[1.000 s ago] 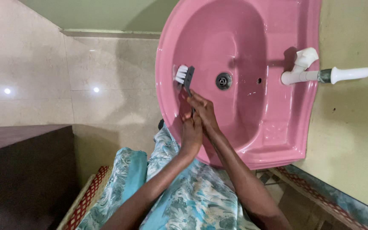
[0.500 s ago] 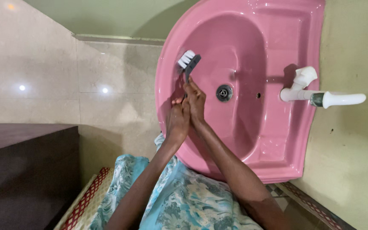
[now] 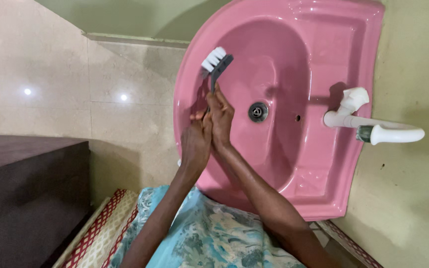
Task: The person cleans a pink corner sink by hand using a brush, scrubbing the basin and around the faucet.
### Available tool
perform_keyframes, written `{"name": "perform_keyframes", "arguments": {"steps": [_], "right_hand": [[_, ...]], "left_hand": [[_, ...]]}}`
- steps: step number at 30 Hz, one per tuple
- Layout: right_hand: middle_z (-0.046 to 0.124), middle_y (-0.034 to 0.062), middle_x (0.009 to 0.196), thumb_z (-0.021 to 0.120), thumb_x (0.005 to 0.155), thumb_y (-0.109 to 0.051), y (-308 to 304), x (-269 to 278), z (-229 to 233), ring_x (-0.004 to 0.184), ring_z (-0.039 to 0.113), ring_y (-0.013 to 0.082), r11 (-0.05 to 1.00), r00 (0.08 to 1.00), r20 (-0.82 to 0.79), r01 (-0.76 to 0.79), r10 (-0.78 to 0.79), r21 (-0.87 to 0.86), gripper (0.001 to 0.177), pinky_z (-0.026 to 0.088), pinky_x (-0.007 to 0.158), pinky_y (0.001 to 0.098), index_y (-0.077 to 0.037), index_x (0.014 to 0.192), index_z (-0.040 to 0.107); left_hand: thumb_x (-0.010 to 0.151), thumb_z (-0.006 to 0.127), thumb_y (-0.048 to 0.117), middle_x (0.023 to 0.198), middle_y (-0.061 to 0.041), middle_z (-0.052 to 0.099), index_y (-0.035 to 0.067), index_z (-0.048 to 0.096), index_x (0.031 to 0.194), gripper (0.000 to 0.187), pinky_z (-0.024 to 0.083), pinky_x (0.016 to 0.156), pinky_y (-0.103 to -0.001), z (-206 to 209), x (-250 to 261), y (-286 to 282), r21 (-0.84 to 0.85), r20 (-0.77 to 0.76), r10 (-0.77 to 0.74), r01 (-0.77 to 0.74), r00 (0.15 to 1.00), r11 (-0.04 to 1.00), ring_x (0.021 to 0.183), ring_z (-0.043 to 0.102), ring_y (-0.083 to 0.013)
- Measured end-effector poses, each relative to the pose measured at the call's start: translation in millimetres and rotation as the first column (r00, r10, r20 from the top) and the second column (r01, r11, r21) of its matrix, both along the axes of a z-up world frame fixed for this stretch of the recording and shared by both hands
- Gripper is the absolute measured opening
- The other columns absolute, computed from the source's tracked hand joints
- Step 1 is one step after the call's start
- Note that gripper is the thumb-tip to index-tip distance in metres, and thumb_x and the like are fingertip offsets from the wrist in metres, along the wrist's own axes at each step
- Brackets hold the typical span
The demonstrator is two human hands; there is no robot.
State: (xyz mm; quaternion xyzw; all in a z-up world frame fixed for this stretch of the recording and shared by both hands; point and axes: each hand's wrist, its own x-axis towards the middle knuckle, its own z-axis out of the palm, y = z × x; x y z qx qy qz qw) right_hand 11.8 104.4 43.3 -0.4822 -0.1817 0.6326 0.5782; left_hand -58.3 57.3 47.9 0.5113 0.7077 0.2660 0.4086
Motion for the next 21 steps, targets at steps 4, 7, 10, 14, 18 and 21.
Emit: {"name": "perform_keyframes", "arguments": {"steps": [4,7,10,14,18,21], "right_hand": [[0.056,-0.0021,0.062,0.059,0.105,-0.017,25,16,-5,0.051,0.058,0.0084,0.998,0.995,0.105,-0.008,0.0,0.067,0.055,0.063,0.057,0.0323,0.006,0.153,0.047],[0.045,-0.0091,0.071,0.06,0.11,-0.019,-18,10,5,0.057,0.042,0.0005,0.991,0.943,0.317,-0.12,0.098,0.05,0.057,0.037,0.049,0.0213,0.002,0.162,0.045],[0.061,-0.0019,0.063,0.056,0.102,-0.022,-33,-5,14,0.047,0.059,0.007,0.983,0.965,0.185,-0.178,0.184,-0.049,0.059,0.062,0.053,0.0285,-0.002,0.155,0.039],[0.065,0.0017,0.068,0.056,0.105,-0.024,14,-1,16,0.049,0.06,0.0093,0.988,0.923,0.358,-0.152,0.138,0.012,0.058,0.053,0.046,0.0278,0.002,0.156,0.043],[0.055,0.002,0.061,0.05,0.105,-0.034,24,11,32,0.054,0.061,0.0119,0.98,0.943,0.27,-0.201,0.197,-0.013,0.059,0.059,0.053,0.0288,-0.009,0.156,0.033],[0.062,0.007,0.067,0.047,0.104,-0.037,-19,1,32,0.065,0.07,0.0195,0.951,0.964,0.023,-0.256,0.264,-0.173,0.047,0.056,0.055,0.0329,-0.002,0.136,0.048]], "left_hand": [[0.108,0.048,0.036,0.079,-0.033,0.064,-0.008,0.067,0.088,0.051,0.05,0.066,-0.058,0,12,20,0.078,0.047,0.01,-0.014,0.999,0.997,0.077,0.066,-0.0496],[0.106,0.045,0.029,0.09,-0.036,0.063,-0.011,0.064,0.111,0.045,0.044,0.062,-0.059,14,3,-25,0.231,0.142,0.025,-0.058,0.99,0.971,0.077,0.063,-0.053],[0.105,0.048,0.034,0.079,-0.032,0.066,-0.007,0.066,0.089,0.047,0.047,0.066,-0.056,22,-10,-42,-0.075,0.077,0.075,-0.069,0.994,0.995,0.076,0.069,-0.0473],[0.106,0.044,0.036,0.068,-0.026,0.061,-0.008,0.064,0.099,0.049,0.046,0.06,-0.053,10,-8,2,0.093,0.225,0.045,-0.068,0.973,0.993,0.061,0.064,-0.0405],[0.108,0.046,0.046,0.055,-0.013,0.054,-0.005,0.063,0.081,0.061,0.04,0.043,-0.042,6,3,16,-0.075,0.471,0.189,-0.175,0.861,0.982,0.044,0.054,-0.0239],[0.107,0.05,0.05,0.049,-0.003,0.045,0.0,0.057,0.073,0.061,0.029,0.032,-0.034,11,-4,-31,-0.328,0.634,0.381,-0.213,0.673,0.92,0.035,0.04,-0.0146]]}}
